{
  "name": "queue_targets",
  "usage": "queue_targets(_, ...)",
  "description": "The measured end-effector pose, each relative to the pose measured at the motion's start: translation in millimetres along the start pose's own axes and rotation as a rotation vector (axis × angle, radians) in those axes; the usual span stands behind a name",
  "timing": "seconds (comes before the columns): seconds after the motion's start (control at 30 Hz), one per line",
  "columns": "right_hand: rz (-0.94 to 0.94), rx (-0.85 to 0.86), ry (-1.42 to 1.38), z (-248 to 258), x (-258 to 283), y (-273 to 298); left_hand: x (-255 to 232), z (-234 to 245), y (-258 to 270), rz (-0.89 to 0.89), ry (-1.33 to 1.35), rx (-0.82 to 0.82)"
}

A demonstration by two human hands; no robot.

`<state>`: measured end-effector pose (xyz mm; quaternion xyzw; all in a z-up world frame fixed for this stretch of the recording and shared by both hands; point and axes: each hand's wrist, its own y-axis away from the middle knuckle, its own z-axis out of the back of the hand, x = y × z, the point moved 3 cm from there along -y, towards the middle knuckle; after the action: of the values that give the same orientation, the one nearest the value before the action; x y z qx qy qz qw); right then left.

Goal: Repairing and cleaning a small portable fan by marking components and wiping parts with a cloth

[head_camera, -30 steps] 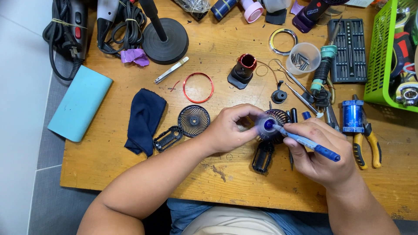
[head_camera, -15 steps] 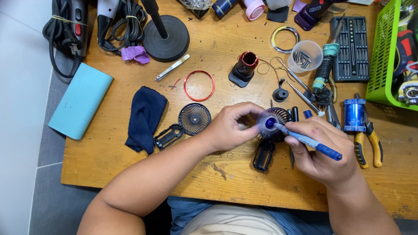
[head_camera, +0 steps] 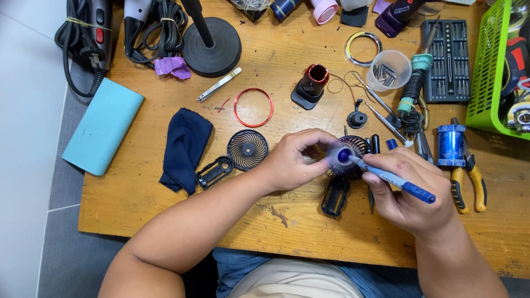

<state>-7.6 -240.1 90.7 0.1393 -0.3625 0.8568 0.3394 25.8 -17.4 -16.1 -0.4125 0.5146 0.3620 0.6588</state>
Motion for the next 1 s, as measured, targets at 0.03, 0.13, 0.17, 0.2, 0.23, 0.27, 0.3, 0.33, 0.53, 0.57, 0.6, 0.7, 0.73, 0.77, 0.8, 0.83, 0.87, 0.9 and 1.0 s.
queue_targets(0.03, 0.001, -0.001, 0.0, 0, -1, 0, -1, 1, 0, -0.001, -0.001, 0.0)
queue_targets(0.13, -0.005, -0.001, 0.002, 0, -1, 1, -2, 1, 0, -0.003, -0.012, 0.008)
queue_targets(0.17, -0.011, 0.001, 0.005, 0, 0, 1, -3, 1, 0, 0.0, -0.011, 0.005)
queue_targets(0.2, -0.017, 0.003, 0.009, 0, 1, 0, -3, 1, 0, 0.003, -0.009, 0.001)
queue_targets(0.23, -0.017, 0.003, 0.009, 0, 1, 0, -3, 1, 0, 0.003, -0.009, 0.001)
queue_targets(0.27, -0.014, 0.001, 0.002, 0, 1, -1, -4, 1, 0, 0.006, -0.01, 0.001)
queue_targets(0.3, -0.011, -0.001, -0.004, 1, 0, -1, -4, 1, 0, 0.009, -0.01, 0.001)
queue_targets(0.33, -0.012, -0.001, -0.004, 1, 1, 0, -5, 2, 0, 0.009, -0.01, 0.002)
queue_targets(0.53, -0.021, 0.0, -0.005, 0, -1, -1, -3, 3, -1, 0.003, -0.012, 0.018)
queue_targets(0.57, -0.021, -0.02, -0.008, 0, -2, -2, -3, 4, -1, -0.027, -0.011, 0.005)
queue_targets(0.6, -0.037, -0.038, -0.005, 2, -2, 1, -2, 2, -1, -0.051, 0.0, 0.004)
queue_targets(0.7, -0.025, -0.065, -0.049, 3, -2, 1, -6, 2, -1, -0.029, 0.02, 0.011)
queue_targets(0.73, -0.038, -0.064, -0.041, 4, -2, -1, -8, 2, -2, -0.028, 0.031, 0.022)
queue_targets(0.77, -0.022, -0.054, -0.058, 5, -1, -2, -10, 3, -3, -0.027, 0.025, 0.021)
queue_targets(0.8, -0.008, -0.042, -0.08, 5, 0, -4, -12, 3, -2, -0.021, 0.02, 0.019)
queue_targets(0.83, -0.024, -0.037, -0.077, 5, 0, -3, -12, 2, -2, -0.014, 0.032, 0.028)
queue_targets(0.87, -0.017, -0.026, -0.083, 5, 0, -3, -13, 3, -3, -0.029, 0.011, 0.025)
queue_targets(0.9, -0.011, -0.014, -0.089, 4, 0, -4, -15, 4, -3, -0.045, -0.01, 0.022)
queue_targets(1.0, -0.007, -0.009, -0.105, 4, -2, -2, -14, 4, -3, -0.032, 0.005, 0.037)
